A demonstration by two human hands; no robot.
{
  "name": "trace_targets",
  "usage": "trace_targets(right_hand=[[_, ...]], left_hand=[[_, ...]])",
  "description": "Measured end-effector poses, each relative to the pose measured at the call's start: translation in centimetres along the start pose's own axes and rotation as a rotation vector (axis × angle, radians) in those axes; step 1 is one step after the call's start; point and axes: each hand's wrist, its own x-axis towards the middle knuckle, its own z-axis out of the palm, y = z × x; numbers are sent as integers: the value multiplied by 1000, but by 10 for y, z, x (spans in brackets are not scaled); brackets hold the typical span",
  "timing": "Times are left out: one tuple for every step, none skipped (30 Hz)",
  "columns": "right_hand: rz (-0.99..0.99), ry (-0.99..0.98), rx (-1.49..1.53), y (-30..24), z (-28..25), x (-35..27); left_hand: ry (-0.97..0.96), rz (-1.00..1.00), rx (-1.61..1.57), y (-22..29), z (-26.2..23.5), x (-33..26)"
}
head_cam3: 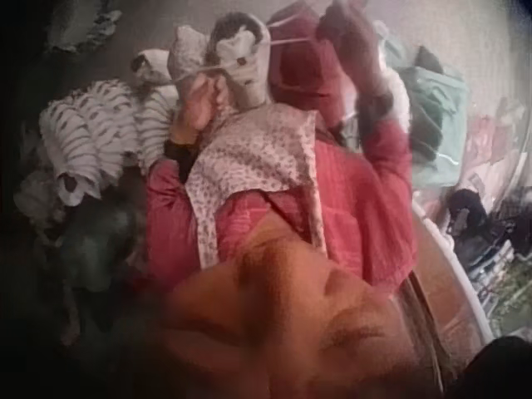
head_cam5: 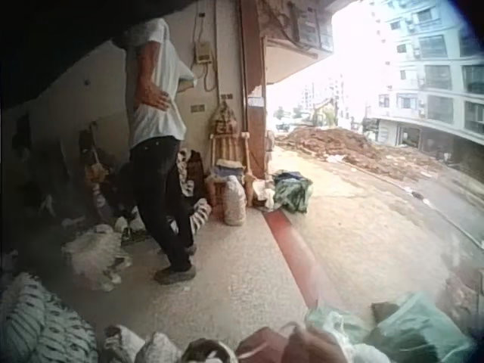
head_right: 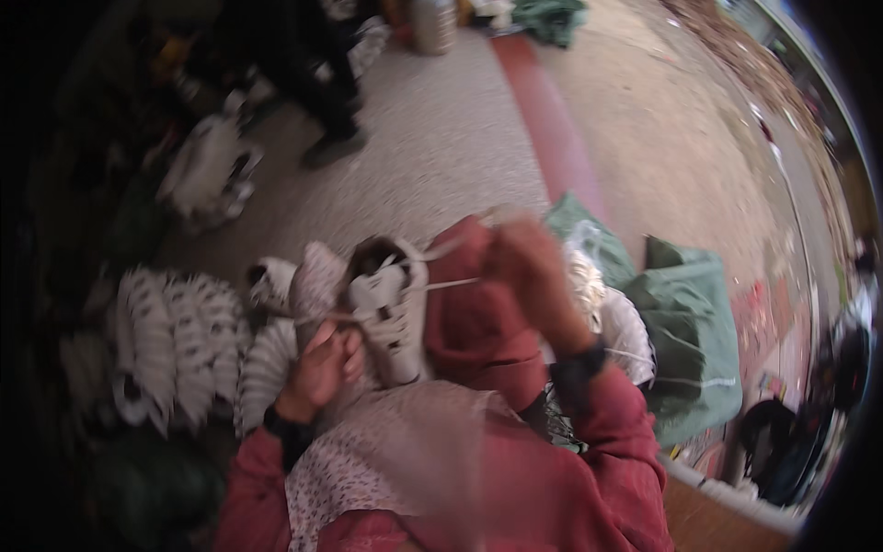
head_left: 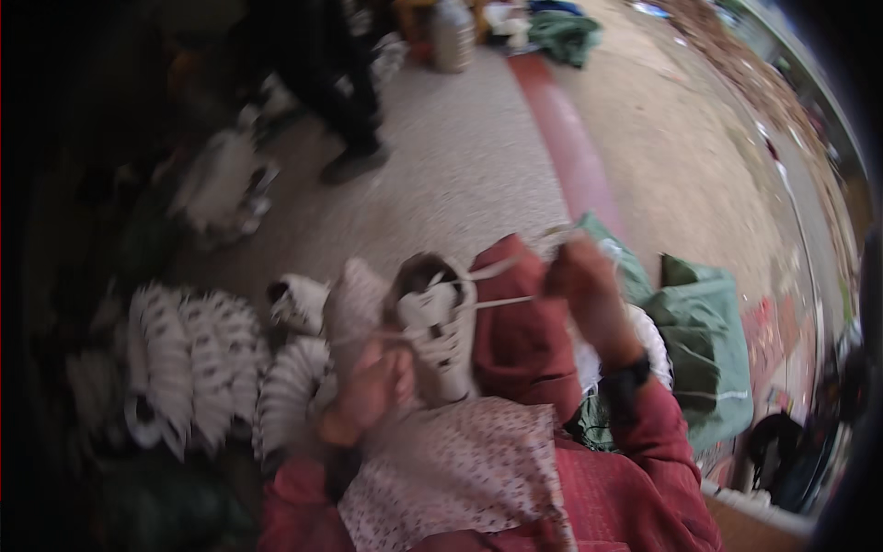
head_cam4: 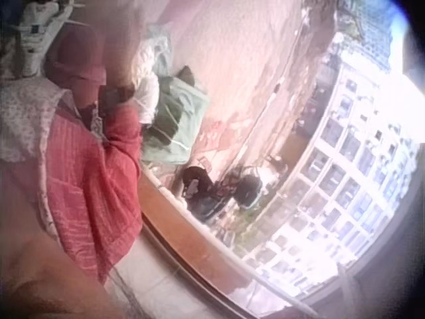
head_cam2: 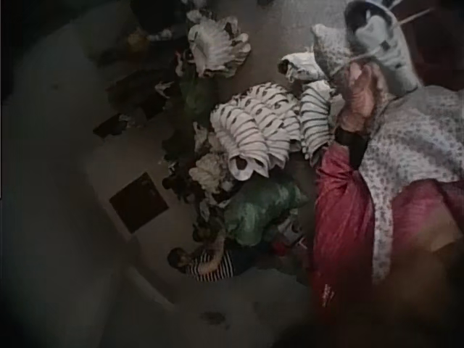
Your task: Lacing a new white sneaker while sitting on the floor in a shoe factory.
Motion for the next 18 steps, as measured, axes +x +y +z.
trace_targets(right_hand=[[-8, -26, 249, -7, -20, -2], [31, 89, 315, -20, -34, -7], [4, 20, 389, -26, -68, -10], [-43, 41, 414, -28, -91, -14], [-96, 70, 434, -31, -107, -22], [-105, 214, 383, -28, -115, -27], [-121, 363, 324, -25, -123, -35], [-104, 388, 228, -22, -130, -41], [-101, 378, 222, -14, -135, -46], [13, 534, -33, -9, -133, -50], [126, 684, -292, -3, -133, -55], [200, 640, -524, 1, -135, -61], [320, 582, -632, 8, -142, -66], [417, 512, -784, 14, -150, -68], [513, 437, -935, 19, -158, -69], [476, 367, -1056, 23, -152, -68], [479, 357, -1053, 28, -145, -66], [324, 338, -1037, 29, -131, -63]], left_hand=[[34, -3, -9, 1, 8, 1], [52, -3, -22, 2, 11, 0], [74, 23, -33, 1, 11, 0], [66, 25, -22, 1, 9, 1], [49, 20, -11, -1, 9, 2], [63, 35, -23, -2, 10, 1], [63, 48, -33, -2, 11, 1], [77, 82, -41, -2, 13, 0], [91, 117, -48, 0, 13, -2], [92, 124, -53, 2, 13, -2], [106, 165, -74, 6, 13, -2], [119, 206, -95, 9, 12, -1], [123, 215, -97, 13, 7, -3], [131, 203, -136, 19, -1, -5], [140, 191, -174, 26, -8, -9], [227, 259, -101, 35, -11, -16], [236, 263, -100, 42, -20, -26], [295, 377, -63, 51, -30, -37]])
